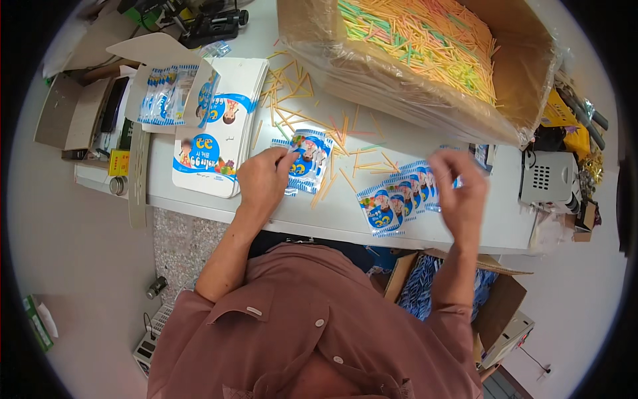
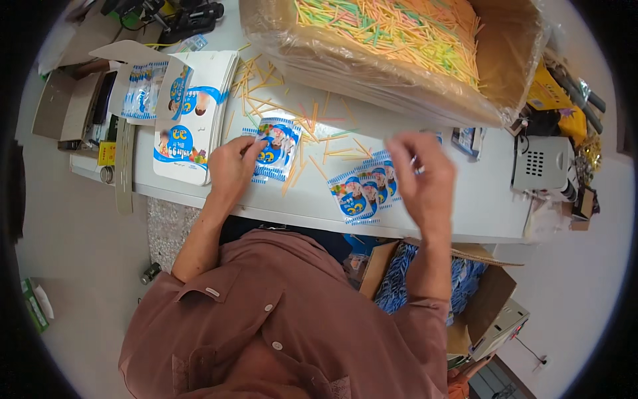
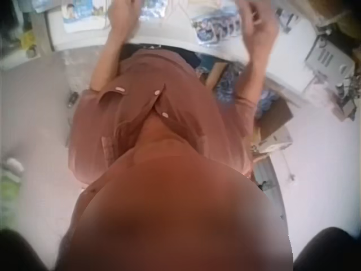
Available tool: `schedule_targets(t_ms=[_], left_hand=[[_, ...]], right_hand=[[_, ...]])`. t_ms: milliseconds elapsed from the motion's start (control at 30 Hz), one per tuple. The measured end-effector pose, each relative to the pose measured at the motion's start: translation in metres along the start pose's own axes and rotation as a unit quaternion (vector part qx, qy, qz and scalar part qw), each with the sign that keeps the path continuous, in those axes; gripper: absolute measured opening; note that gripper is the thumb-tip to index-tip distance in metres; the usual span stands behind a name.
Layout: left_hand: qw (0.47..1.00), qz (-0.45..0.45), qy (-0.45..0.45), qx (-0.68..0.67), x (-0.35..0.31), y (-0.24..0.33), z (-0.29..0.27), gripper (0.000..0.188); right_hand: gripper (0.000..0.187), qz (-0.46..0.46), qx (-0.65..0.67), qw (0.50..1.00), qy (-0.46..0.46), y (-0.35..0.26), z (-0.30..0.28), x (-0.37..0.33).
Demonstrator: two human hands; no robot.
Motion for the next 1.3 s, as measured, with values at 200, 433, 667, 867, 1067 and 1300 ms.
schedule_targets(t_ms=[200, 433, 667, 867, 1067, 1300], left_hand=[[0.987, 0.057, -0.047, 0.143, -0.001, 0.02, -0.012, 0.021], [0.992, 0.092, -0.011, 0.081, -0.005, 0.035, -0.029, 0.018], [0.995, 0.097, 0.026, -0.026, 0.0, 0.032, -0.046, 0.014], [0.987, 0.068, 0.079, -0.124, 0.005, 0.022, -0.058, 0.012], [0.932, -0.06, 0.104, -0.343, 0.025, 0.023, -0.077, 0.024], [0.814, 0.023, -0.127, -0.566, 0.069, 0.108, -0.064, 0.026]], right_hand=[[0.023, -0.357, -0.163, 0.92, -0.002, -0.069, 0.031, 0.18], [0.014, -0.239, 0.183, 0.881, -0.364, -0.028, 0.152, 0.332], [0.014, 0.105, 0.306, 0.854, -0.407, 0.031, 0.223, 0.354], [0.022, -0.015, 0.095, 0.939, -0.329, 0.009, 0.131, 0.339], [0.028, 0.009, 0.377, 0.892, -0.248, -0.043, 0.033, 0.223], [0.032, 0.195, 0.461, 0.693, -0.518, -0.056, 0.089, 0.023]])
Point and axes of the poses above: each hand's wrist, its own x-axis towards the middle knuckle, its own z-axis out of the palm, y = z × x, the point moved 5 cm from there along x, towards the middle knuckle, and after that the axes turned 1 degree about z, right-handed, at the moved point
